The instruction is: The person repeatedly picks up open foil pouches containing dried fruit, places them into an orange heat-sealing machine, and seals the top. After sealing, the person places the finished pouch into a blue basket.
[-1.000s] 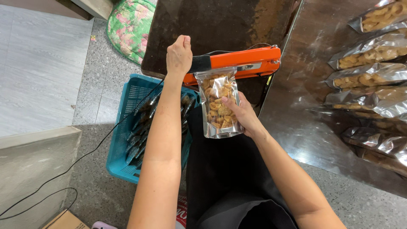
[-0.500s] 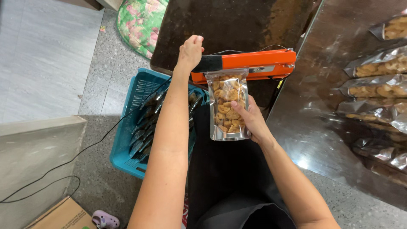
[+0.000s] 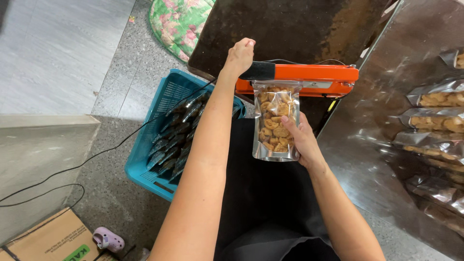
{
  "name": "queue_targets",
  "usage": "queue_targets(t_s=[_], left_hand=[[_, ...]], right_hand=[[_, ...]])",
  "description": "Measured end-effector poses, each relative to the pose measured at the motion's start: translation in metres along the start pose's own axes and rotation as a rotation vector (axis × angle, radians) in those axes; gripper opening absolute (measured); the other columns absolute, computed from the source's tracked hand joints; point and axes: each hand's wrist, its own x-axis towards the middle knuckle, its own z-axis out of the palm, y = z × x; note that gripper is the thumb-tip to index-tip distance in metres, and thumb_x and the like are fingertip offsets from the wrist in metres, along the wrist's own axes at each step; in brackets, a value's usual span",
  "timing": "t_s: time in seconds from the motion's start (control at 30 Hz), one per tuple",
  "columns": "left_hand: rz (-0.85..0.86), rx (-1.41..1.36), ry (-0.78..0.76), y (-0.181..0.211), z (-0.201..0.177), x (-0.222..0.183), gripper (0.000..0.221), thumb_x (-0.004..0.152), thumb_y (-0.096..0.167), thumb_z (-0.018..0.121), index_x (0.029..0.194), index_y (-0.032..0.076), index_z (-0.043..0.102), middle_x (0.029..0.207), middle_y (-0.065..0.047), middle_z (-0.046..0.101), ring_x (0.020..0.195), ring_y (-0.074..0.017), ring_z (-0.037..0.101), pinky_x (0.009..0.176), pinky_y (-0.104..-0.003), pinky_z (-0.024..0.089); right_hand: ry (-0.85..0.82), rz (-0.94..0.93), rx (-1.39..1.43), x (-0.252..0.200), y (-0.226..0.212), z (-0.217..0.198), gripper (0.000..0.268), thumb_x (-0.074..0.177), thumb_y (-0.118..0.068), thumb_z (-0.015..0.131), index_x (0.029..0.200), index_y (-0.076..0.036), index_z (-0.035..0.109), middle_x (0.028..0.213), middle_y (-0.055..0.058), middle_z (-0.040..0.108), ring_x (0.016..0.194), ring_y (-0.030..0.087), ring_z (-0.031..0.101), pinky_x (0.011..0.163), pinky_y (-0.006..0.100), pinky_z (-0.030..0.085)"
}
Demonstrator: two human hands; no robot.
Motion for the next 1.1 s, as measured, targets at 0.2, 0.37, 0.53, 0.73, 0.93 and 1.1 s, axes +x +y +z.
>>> queue_targets(t_s=[0.2,0.37,0.53,0.73,0.93,1.1], left_hand=[[-0.028,-0.011,-0.026,0.012,-0.004,-0.008,0.039,0.1,0.035,0.044,0.12,0.015,0.071,0.094,-0.009,0.078,0.099,-0.026,0.074,0.094,-0.04,0.054],[-0.048,0.002,-0.029,0.019,-0.007,-0.011,0.039,0.1,0.034,0.044,0.121,0.015,0.071,0.095,-0.008,0.077,0.099,-0.0245,0.074,0.094,-0.04,0.053],[-0.072,-0.011,-0.043,0.022,-0.008,-0.014,0.038,0.101,0.034,0.045,0.121,0.015,0.071,0.097,-0.007,0.077,0.099,-0.0234,0.073,0.093,-0.039,0.054],[-0.075,-0.016,-0.052,0.024,-0.01,-0.015,0.038,0.101,0.034,0.044,0.122,0.015,0.071,0.098,-0.008,0.077,0.099,-0.0233,0.074,0.093,-0.039,0.055],[-0.079,0.01,-0.056,0.025,-0.011,-0.016,0.039,0.101,0.034,0.043,0.124,0.016,0.07,0.099,-0.007,0.077,0.1,-0.023,0.073,0.094,-0.04,0.054],[-0.092,0.003,-0.063,0.019,-0.008,-0.012,0.04,0.101,0.035,0.044,0.124,0.016,0.07,0.1,-0.008,0.078,0.101,-0.0227,0.074,0.095,-0.04,0.054]], right_hand=[[0.016,0.011,-0.013,-0.002,-0.002,0.001,0.053,0.097,-0.029,0.065,0.137,-0.003,0.043,0.128,0.015,0.065,0.11,0.019,0.069,0.089,0.036,0.061],[0.019,0.018,-0.026,-0.002,-0.004,0.003,0.055,0.098,-0.03,0.065,0.138,-0.001,0.041,0.128,0.017,0.064,0.111,0.021,0.069,0.089,0.038,0.062],[0.029,0.028,-0.05,-0.003,-0.005,0.003,0.054,0.098,-0.031,0.063,0.138,-0.002,0.042,0.128,0.016,0.064,0.111,0.02,0.068,0.088,0.037,0.061],[0.027,0.036,-0.044,-0.004,-0.006,0.003,0.054,0.098,-0.032,0.064,0.137,-0.002,0.042,0.127,0.016,0.064,0.111,0.021,0.069,0.088,0.038,0.062],[0.011,0.022,-0.011,-0.002,-0.004,0.002,0.054,0.098,-0.031,0.065,0.137,-0.003,0.042,0.128,0.015,0.064,0.111,0.02,0.068,0.09,0.037,0.061],[0.011,0.021,-0.011,-0.002,-0.002,0.001,0.053,0.098,-0.031,0.065,0.137,-0.003,0.043,0.127,0.015,0.064,0.111,0.02,0.068,0.09,0.037,0.06]])
